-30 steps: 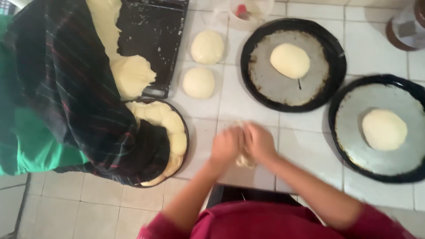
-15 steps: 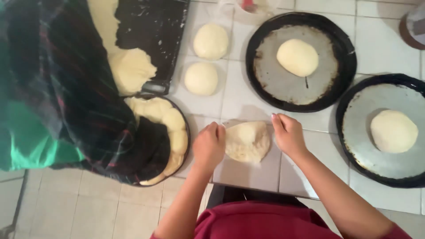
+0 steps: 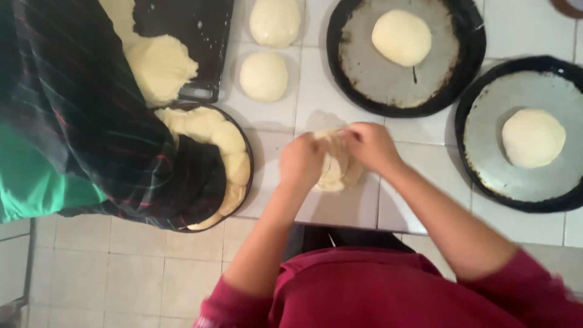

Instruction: Portioning and shaping bread dough into uniform round buns on a kitchen counter.

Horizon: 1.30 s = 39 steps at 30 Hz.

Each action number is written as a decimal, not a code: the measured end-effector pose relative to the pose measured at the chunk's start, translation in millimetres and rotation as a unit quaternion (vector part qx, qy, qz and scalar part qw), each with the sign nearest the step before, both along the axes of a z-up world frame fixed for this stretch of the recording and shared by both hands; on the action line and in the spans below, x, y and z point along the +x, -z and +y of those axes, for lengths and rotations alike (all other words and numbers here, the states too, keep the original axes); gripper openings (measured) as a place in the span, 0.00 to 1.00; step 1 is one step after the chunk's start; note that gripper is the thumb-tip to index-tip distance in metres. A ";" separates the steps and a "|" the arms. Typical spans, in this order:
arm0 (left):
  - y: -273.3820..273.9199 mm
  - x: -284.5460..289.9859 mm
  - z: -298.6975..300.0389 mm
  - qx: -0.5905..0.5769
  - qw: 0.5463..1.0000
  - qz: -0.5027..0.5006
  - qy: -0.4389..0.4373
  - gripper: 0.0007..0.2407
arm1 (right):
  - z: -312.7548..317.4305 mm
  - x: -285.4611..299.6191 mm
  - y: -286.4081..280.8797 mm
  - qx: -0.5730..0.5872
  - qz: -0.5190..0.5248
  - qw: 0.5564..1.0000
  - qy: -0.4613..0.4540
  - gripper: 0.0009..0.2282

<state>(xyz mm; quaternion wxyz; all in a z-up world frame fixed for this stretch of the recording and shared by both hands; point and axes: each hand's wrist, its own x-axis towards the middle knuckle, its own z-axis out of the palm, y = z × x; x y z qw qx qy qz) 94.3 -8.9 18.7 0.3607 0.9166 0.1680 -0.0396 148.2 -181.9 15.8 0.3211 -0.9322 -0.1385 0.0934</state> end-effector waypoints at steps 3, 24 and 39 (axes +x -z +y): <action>-0.4 -38.0 21.6 0.022 0.997 0.003 -0.069 0.13 | -48.2 -40.7 56.9 -0.024 -0.071 0.987 0.143 0.14; 39.5 18.4 -10.0 0.006 0.988 -0.090 0.122 0.10 | 14.5 -21.8 57.9 0.110 -0.045 0.991 0.058 0.07; 9.7 9.4 19.2 0.080 0.947 -0.308 0.041 0.20 | 16.3 20.7 -11.1 0.093 0.002 0.996 -0.008 0.07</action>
